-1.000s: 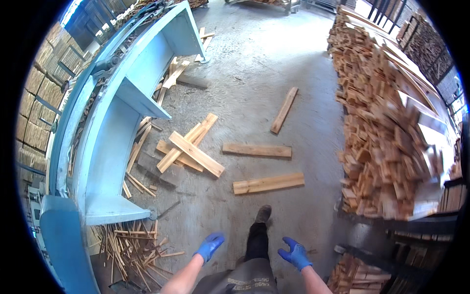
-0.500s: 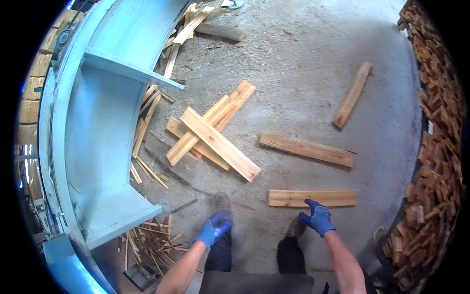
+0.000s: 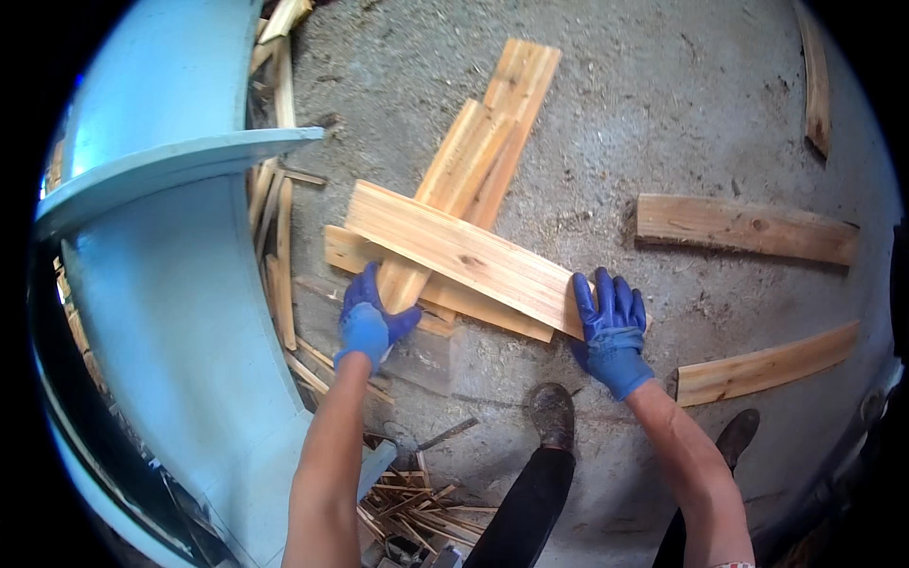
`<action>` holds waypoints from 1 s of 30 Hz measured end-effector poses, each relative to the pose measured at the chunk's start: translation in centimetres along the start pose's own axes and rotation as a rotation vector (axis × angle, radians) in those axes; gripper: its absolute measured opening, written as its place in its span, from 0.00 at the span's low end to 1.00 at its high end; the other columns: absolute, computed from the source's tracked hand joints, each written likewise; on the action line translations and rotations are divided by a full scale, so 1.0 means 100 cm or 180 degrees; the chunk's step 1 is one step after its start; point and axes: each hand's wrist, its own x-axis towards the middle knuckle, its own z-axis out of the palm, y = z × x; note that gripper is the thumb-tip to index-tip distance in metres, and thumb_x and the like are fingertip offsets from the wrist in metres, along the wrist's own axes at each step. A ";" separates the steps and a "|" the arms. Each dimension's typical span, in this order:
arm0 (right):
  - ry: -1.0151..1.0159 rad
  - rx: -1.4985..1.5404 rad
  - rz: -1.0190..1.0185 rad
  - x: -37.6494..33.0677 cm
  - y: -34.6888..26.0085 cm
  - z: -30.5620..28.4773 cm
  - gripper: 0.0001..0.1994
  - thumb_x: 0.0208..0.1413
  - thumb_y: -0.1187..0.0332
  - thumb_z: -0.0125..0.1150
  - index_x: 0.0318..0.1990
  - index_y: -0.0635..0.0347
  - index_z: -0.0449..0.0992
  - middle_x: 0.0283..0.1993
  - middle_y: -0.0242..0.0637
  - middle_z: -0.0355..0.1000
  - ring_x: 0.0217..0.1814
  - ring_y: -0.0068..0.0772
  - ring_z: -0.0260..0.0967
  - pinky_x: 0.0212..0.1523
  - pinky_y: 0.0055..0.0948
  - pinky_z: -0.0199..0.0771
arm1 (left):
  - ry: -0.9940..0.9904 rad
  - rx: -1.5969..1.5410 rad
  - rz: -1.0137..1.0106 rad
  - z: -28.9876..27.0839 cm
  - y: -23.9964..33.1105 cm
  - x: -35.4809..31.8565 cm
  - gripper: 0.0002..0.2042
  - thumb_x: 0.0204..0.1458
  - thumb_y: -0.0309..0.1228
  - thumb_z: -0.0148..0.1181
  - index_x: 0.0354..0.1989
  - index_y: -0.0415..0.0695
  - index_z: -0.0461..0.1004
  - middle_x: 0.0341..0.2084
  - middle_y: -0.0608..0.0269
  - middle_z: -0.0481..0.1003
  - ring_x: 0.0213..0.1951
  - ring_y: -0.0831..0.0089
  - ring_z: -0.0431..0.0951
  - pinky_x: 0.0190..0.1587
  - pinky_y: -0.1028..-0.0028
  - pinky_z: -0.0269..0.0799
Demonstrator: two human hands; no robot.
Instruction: The person picks up wooden planks from a pile on the floor and stacks them onto a metal rack. They repeatedly gather planks by hand and place them in an organized stack.
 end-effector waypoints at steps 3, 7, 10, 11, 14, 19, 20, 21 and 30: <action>-0.0081 0.0167 -0.0117 0.003 0.003 -0.006 0.50 0.30 0.62 0.72 0.67 0.44 0.53 0.60 0.46 0.58 0.61 0.54 0.57 0.59 0.53 0.55 | -0.0351 -0.0166 -0.0456 0.028 -0.018 0.017 0.50 0.30 0.44 0.73 0.65 0.44 0.53 0.55 0.44 0.66 0.56 0.51 0.67 0.58 0.60 0.65; -0.1014 0.2105 0.0345 -0.011 0.003 -0.048 0.49 0.31 0.60 0.73 0.66 0.52 0.56 0.64 0.48 0.57 0.65 0.48 0.56 0.63 0.41 0.58 | -0.0596 -0.0161 -0.0356 0.025 -0.003 0.007 0.50 0.30 0.43 0.73 0.65 0.43 0.53 0.49 0.42 0.71 0.50 0.49 0.73 0.54 0.61 0.70; -0.1603 0.4112 0.1168 -0.037 -0.034 -0.101 0.48 0.36 0.60 0.73 0.68 0.58 0.52 0.70 0.46 0.49 0.71 0.41 0.47 0.69 0.37 0.48 | -0.1402 -0.1878 -0.0432 0.012 0.012 -0.042 0.46 0.34 0.44 0.71 0.62 0.37 0.56 0.47 0.43 0.72 0.46 0.54 0.76 0.51 0.61 0.73; -0.1507 0.4463 0.1160 -0.052 -0.046 -0.111 0.48 0.40 0.62 0.72 0.68 0.59 0.50 0.72 0.44 0.46 0.73 0.38 0.43 0.70 0.35 0.43 | -0.2372 -0.3072 -0.0191 -0.016 0.038 -0.052 0.42 0.39 0.43 0.69 0.61 0.36 0.56 0.44 0.48 0.74 0.41 0.59 0.77 0.48 0.62 0.74; -0.0818 0.4556 0.1089 -0.091 -0.091 -0.128 0.44 0.47 0.68 0.69 0.69 0.61 0.47 0.72 0.44 0.46 0.73 0.35 0.42 0.69 0.34 0.44 | -0.3208 -0.5900 -0.1340 -0.030 0.080 -0.125 0.33 0.48 0.40 0.60 0.60 0.35 0.58 0.43 0.53 0.72 0.41 0.64 0.75 0.49 0.66 0.73; -0.1080 0.2685 0.0998 -0.126 -0.090 -0.155 0.45 0.46 0.53 0.69 0.67 0.65 0.53 0.62 0.67 0.56 0.65 0.59 0.57 0.61 0.41 0.60 | -0.3165 -0.6636 -0.2231 -0.033 0.157 -0.206 0.40 0.45 0.43 0.63 0.64 0.37 0.54 0.54 0.47 0.67 0.55 0.55 0.69 0.60 0.60 0.65; -0.1346 0.2802 0.1169 -0.130 -0.089 -0.163 0.45 0.47 0.52 0.68 0.67 0.63 0.51 0.67 0.62 0.50 0.70 0.56 0.49 0.66 0.40 0.53 | -0.3217 -0.6432 -0.2433 -0.041 0.169 -0.213 0.41 0.43 0.44 0.64 0.64 0.37 0.54 0.54 0.47 0.67 0.53 0.55 0.70 0.59 0.61 0.66; -0.1231 0.2653 0.1053 -0.140 -0.088 -0.168 0.45 0.46 0.51 0.68 0.67 0.62 0.52 0.67 0.64 0.49 0.69 0.59 0.50 0.66 0.43 0.52 | -0.3463 -0.6444 -0.2471 -0.047 0.182 -0.218 0.42 0.42 0.44 0.64 0.64 0.36 0.54 0.53 0.46 0.67 0.52 0.55 0.71 0.58 0.61 0.67; -0.2390 0.2768 0.0708 -0.166 -0.031 -0.270 0.28 0.49 0.59 0.65 0.58 0.57 0.69 0.52 0.50 0.71 0.52 0.50 0.70 0.52 0.36 0.71 | -0.3802 -0.6751 -0.3269 -0.049 0.190 -0.341 0.30 0.44 0.43 0.64 0.52 0.36 0.67 0.38 0.53 0.75 0.40 0.64 0.76 0.49 0.68 0.72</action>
